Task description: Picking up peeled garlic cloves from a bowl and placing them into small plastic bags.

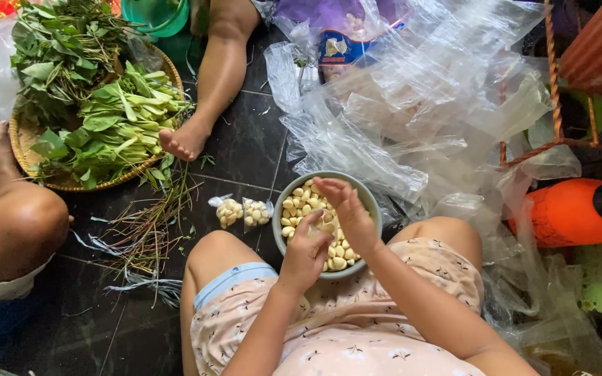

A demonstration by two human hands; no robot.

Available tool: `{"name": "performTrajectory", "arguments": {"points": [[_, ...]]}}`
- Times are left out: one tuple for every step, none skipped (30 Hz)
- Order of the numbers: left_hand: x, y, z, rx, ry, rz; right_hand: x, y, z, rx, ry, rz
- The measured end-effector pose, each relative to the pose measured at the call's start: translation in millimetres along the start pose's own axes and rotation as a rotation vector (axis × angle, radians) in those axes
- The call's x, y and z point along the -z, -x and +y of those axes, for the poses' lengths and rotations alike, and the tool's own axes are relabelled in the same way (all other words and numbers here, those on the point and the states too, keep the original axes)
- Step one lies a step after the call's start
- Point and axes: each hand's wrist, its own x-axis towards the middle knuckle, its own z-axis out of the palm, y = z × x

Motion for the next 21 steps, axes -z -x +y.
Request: {"name": "performTrajectory", "arguments": {"points": [[3.4, -1.5, 6.2, -0.010, 0.013, 0.021, 3.3, -0.6, -4.8, 0.005, -0.028, 0.078], [6.7, -3.0, 12.6, -0.020, 0.027, 0.041, 6.6, -1.2, -9.9, 0.010, -0.057, 0.155], [8.2, -3.6, 14.5, -0.023, 0.027, 0.041, 13.1, 0.9, -1.7, 0.014, -0.056, 0.155], [9.6, -4.2, 16.6, -0.041, 0.024, 0.040, 19.7, 3.2, 6.4, -0.089, 0.017, 0.275], [10.8, -5.0, 18.7, -0.059, 0.022, 0.038, 26.6, 5.4, 14.4, -0.192, 0.090, 0.394], [10.5, -6.3, 18.6, -0.063, 0.022, 0.038, 35.5, 8.5, 23.4, -0.188, 0.091, 0.395], [10.3, -6.6, 18.8, -0.081, -0.007, 0.041, 43.8, 12.7, 32.9, -0.333, 0.085, 0.362], [10.1, -6.8, 18.8, -0.100, -0.035, 0.044, 52.2, 16.9, 42.7, -0.478, 0.079, 0.328], [9.2, -7.4, 9.1, -0.101, -0.035, 0.043, 52.7, 17.5, 40.4, -0.478, 0.079, 0.328], [8.2, -7.9, -0.6, -0.124, -0.070, 0.013, 53.2, 18.1, 38.2, -0.361, 0.158, 0.234], [7.6, -7.2, -10.2, -0.145, -0.105, -0.019, 52.9, 20.1, 36.7, -0.245, 0.235, 0.140], [16.1, -12.8, -8.0, -0.143, -0.105, -0.022, 54.6, 12.9, 23.8, -0.246, 0.232, 0.142], [24.7, -18.5, -5.7, -0.147, -0.161, -0.042, 56.2, 5.4, 11.0, -0.163, 0.273, 0.123], [33.5, -24.2, -3.1, -0.151, -0.217, -0.062, 57.9, -2.0, -2.0, -0.078, 0.313, 0.105], [41.3, -31.1, 8.5, -0.153, -0.220, -0.062, 52.1, -3.7, -21.2, -0.076, 0.311, 0.104], [49.5, -38.0, 20.6, -0.177, -0.184, -0.038, 46.1, -5.3, -40.8, -0.034, 0.478, -0.016], [57.7, -46.6, 32.7, -0.204, -0.148, -0.012, 40.7, -8.6, -61.2, 0.014, 0.645, -0.137], [60.7, -49.0, 40.6, -0.209, -0.152, -0.011, 29.2, -9.2, -80.4, 0.020, 0.645, -0.138], [63.6, -51.5, 48.5, -0.237, -0.122, 0.012, 17.8, -9.4, -99.7, 0.090, 0.930, -0.248], [66.3, -54.0, 56.2, -0.264, -0.091, 0.035, 6.7, -9.5, -118.7, 0.163, 1.215, -0.358], [63.4, -54.9, 58.4, -0.267, -0.094, 0.034, 0.4, -10.6, -125.4, 0.166, 1.215, -0.355]]}}
